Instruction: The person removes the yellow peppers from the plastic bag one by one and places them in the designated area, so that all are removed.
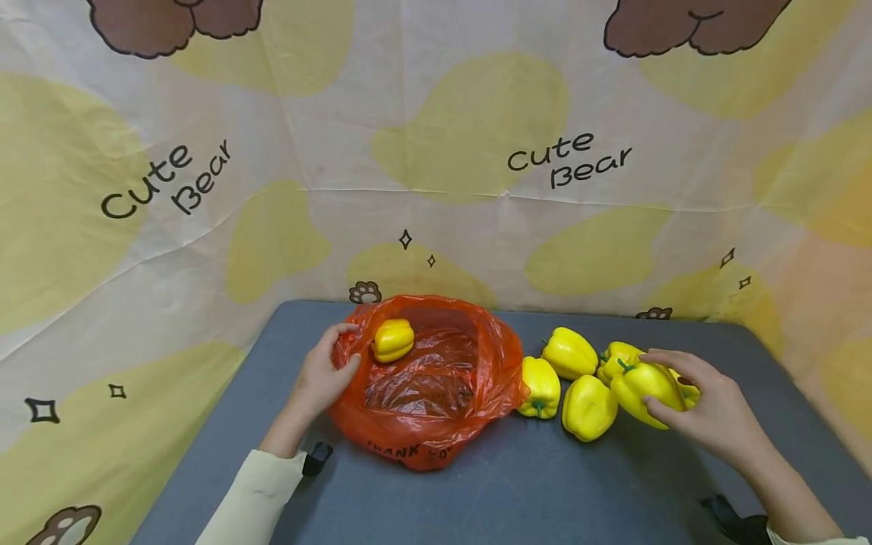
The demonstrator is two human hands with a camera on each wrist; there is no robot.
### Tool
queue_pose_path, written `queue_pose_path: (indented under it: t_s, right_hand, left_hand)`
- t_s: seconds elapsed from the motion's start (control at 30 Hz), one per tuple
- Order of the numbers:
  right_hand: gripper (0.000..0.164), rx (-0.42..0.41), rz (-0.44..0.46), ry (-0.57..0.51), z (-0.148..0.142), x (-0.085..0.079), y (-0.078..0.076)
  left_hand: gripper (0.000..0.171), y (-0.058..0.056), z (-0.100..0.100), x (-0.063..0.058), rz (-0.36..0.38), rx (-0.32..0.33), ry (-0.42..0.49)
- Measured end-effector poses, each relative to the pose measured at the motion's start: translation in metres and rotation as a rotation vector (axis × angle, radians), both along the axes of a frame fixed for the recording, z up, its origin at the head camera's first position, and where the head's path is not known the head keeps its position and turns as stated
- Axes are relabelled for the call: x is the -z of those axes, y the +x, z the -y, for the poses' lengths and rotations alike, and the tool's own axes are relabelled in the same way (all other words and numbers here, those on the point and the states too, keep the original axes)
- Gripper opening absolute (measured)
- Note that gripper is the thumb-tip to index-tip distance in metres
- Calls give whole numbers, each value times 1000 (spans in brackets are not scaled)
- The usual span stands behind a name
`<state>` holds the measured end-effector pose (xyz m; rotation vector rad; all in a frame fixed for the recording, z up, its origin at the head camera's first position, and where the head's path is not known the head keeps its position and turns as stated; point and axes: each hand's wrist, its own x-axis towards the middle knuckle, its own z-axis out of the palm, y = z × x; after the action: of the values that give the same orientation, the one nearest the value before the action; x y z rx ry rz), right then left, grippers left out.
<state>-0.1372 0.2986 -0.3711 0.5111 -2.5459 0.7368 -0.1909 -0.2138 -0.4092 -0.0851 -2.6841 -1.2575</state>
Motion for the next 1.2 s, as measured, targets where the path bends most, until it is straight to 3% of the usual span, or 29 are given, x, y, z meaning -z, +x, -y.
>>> queue_pose_path:
  t_s: [0.5,0.9,1.2]
  right_hand:
    - [57,33,131,54,-25,19,1]
    - [54,2,127,173,-27,35,-7]
    - [56,-10,168,139,-24,41,-9]
  left_hand:
    - [45,-1,0,1,-7,1,5]
    - [45,-1,1,3,-20,3,13]
    - [45,-1,0,3,-18,-1,7]
